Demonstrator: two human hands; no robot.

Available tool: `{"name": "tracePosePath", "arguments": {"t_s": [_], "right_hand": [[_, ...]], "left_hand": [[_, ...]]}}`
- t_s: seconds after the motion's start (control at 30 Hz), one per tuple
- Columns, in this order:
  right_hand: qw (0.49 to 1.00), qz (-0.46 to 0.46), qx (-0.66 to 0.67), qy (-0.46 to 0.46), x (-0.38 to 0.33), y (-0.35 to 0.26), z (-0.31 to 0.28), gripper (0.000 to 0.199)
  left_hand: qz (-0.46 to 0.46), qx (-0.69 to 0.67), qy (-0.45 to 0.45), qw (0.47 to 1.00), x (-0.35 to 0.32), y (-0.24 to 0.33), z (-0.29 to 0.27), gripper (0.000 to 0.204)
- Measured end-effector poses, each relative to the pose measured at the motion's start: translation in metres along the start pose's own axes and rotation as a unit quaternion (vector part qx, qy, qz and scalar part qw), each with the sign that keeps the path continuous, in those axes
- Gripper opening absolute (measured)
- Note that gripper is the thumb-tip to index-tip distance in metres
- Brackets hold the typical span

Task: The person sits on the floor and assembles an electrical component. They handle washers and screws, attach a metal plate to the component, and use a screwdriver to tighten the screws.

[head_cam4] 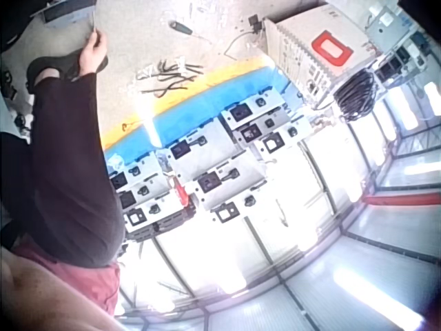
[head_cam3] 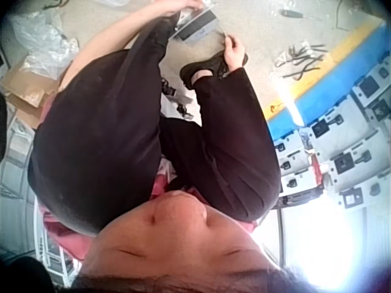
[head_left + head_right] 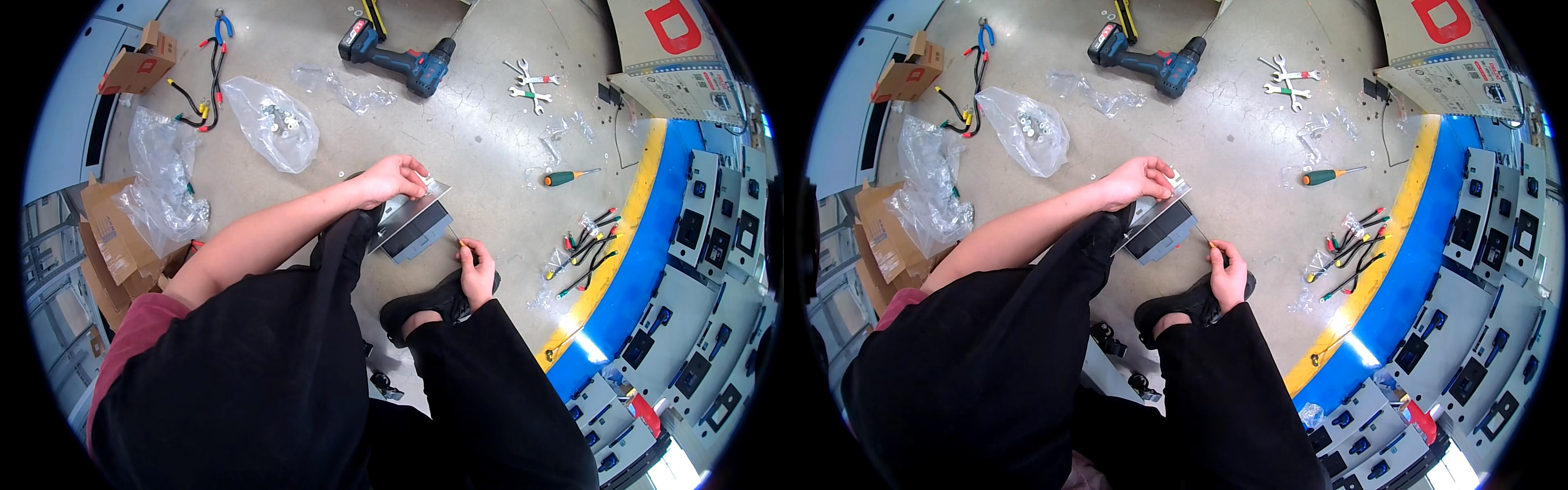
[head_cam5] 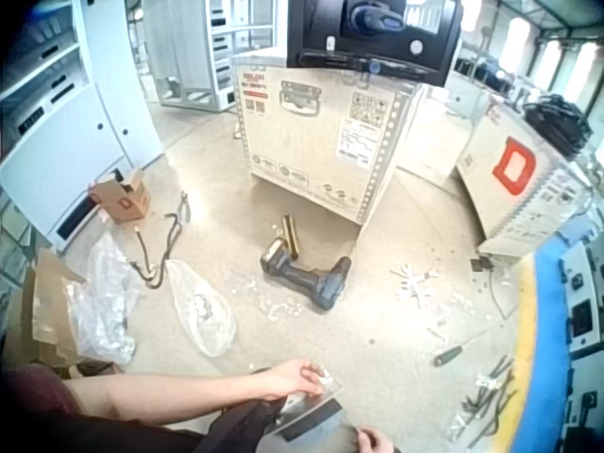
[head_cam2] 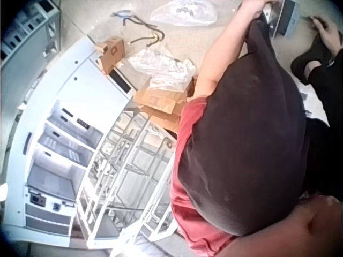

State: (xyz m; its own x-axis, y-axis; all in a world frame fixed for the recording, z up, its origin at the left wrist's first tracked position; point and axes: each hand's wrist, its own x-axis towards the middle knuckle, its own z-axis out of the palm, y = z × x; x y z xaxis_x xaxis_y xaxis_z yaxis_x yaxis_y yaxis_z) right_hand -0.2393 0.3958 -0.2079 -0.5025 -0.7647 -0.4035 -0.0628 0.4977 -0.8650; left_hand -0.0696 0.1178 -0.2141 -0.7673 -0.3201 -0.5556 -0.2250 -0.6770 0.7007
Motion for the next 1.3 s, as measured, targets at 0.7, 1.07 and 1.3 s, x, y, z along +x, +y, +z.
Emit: {"name": "tracePosePath", "arguments": {"t_s": [0.7,1.07,1.3], "right_hand": [[1.000,-0.003,-0.005,0.004,0.000,0.002,-0.001,0.023],[1.000,0.003,0.000,-0.001,-0.001,-0.005,0.000,0.021],[1.000,0.001,0.000,0.001,0.000,0.001,0.000,0.021]], "left_hand": [[0.012,0.026,0.001,1.000,0.000,-0.004,0.005,0.041],[0.014,0.097,0.010,0.995,0.001,-0.010,0.007,0.024],[0.036,0.051,0.007,0.998,0.000,-0.012,0.002,0.024]]}}
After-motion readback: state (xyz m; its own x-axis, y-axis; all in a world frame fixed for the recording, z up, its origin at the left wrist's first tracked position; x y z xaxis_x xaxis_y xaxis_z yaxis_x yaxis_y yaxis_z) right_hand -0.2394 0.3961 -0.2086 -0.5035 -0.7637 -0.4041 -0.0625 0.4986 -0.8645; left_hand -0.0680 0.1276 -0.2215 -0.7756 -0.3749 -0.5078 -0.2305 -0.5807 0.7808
